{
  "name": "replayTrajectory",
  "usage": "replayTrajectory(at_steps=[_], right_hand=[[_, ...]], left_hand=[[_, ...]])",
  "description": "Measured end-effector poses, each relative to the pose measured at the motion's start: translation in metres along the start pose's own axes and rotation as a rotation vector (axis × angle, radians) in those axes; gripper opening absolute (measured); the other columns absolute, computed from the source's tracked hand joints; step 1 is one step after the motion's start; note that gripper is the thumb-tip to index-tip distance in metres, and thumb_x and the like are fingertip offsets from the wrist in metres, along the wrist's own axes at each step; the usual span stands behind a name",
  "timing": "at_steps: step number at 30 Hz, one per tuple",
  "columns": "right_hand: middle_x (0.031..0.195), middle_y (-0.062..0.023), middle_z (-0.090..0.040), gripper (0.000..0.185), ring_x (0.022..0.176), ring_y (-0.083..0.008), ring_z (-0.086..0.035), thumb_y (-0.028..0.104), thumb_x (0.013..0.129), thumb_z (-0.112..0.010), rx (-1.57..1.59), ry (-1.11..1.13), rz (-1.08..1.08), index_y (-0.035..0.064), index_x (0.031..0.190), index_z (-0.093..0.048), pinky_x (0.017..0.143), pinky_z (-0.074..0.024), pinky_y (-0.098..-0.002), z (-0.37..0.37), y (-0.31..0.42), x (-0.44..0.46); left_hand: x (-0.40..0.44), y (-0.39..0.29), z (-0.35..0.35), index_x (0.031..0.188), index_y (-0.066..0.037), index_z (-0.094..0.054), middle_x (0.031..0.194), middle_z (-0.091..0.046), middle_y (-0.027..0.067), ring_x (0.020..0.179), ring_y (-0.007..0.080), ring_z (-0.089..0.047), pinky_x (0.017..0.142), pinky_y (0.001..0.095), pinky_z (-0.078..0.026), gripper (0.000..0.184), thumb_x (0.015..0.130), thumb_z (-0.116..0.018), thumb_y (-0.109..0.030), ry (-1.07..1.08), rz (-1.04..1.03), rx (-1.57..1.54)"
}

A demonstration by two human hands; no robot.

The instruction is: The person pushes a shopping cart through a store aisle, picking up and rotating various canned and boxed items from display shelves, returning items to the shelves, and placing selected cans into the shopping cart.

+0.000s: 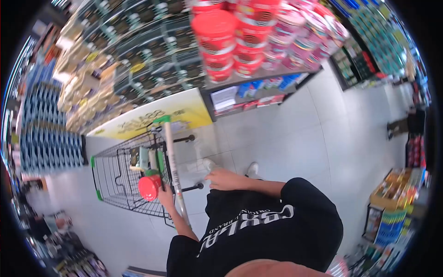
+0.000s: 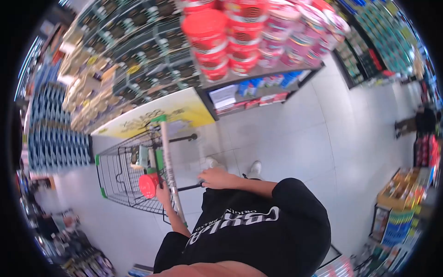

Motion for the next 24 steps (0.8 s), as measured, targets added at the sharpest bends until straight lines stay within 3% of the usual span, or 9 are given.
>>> replayTrajectory(at_steps=[7,11,13,18,20,24], right_hand=[[0.1,-0.0193,-0.062,0.035,0.096,-0.0368,-0.06,0.028,0.087,-0.058,0.149,-0.283,-0.203,0.0061,0.114,-0.057,0.082,-0.0476,-0.0468,0.028,-0.069,-0.183],[0.101,-0.0206,-0.063,0.036,0.097,-0.0375,-0.06,0.029,0.088,-0.057,0.273,-0.308,-0.376,0.004,0.114,-0.057,0.083,-0.0472,-0.0469,0.022,-0.1,-0.253],[0.101,-0.0205,-0.063,0.037,0.097,-0.0374,-0.06,0.03,0.088,-0.057,0.241,-0.428,-0.399,0.0038,0.115,-0.056,0.084,-0.0469,-0.047,0.034,-0.109,-0.282],[0.102,-0.0199,-0.064,0.038,0.097,-0.0371,-0.06,0.031,0.09,-0.056,0.257,-0.483,-0.486,0.004,0.116,-0.056,0.085,-0.0467,-0.0463,0.035,-0.127,-0.316],[0.101,-0.0193,-0.064,0.037,0.097,-0.0364,-0.061,0.032,0.09,-0.056,0.3,-0.464,-0.498,0.004,0.115,-0.057,0.085,-0.0469,-0.0454,0.034,-0.134,-0.316],[0.098,-0.0156,-0.066,0.036,0.094,-0.029,-0.063,0.032,0.092,-0.056,0.467,-0.527,-0.355,0.003,0.112,-0.06,0.083,-0.0482,-0.0379,0.071,-0.117,-0.315]], left_hand=[[0.01,-0.008,-0.008,0.102,0.007,-0.066,0.092,-0.066,0.0291,0.091,0.0465,-0.062,0.08,0.0499,-0.047,0.064,0.084,-0.051,-0.053,-0.078,-0.084,0.068],[0.014,0.0,-0.021,0.099,0.011,-0.064,0.088,-0.065,0.0313,0.088,0.0464,-0.063,0.077,0.0501,-0.048,0.07,0.086,-0.05,-0.056,-0.103,-0.139,0.027],[0.009,-0.008,-0.039,0.098,0.013,-0.064,0.087,-0.065,0.0316,0.086,0.0458,-0.063,0.075,0.0499,-0.048,0.071,0.086,-0.05,-0.056,-0.086,-0.163,0.016],[-0.015,-0.031,-0.06,0.095,0.015,-0.063,0.085,-0.066,0.0309,0.082,0.0442,-0.065,0.071,0.0492,-0.049,0.069,0.087,-0.051,-0.053,-0.001,-0.17,0.151],[-0.027,-0.04,-0.073,0.089,0.014,-0.063,0.079,-0.066,0.028,0.078,0.0419,-0.066,0.068,0.0474,-0.05,0.06,0.086,-0.053,-0.045,0.028,-0.169,0.078],[-0.075,-0.076,-0.086,0.079,0.014,-0.064,0.067,-0.064,0.0261,0.07,0.041,-0.066,0.062,0.0478,-0.05,0.054,0.085,-0.052,-0.038,0.008,-0.172,0.026]])
Point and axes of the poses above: each hand's wrist, its own x-axis towards the middle knuckle, its own z-axis out of the back of the hand, y = z × x, the point moved 9 cm from there along x, towards the middle knuckle
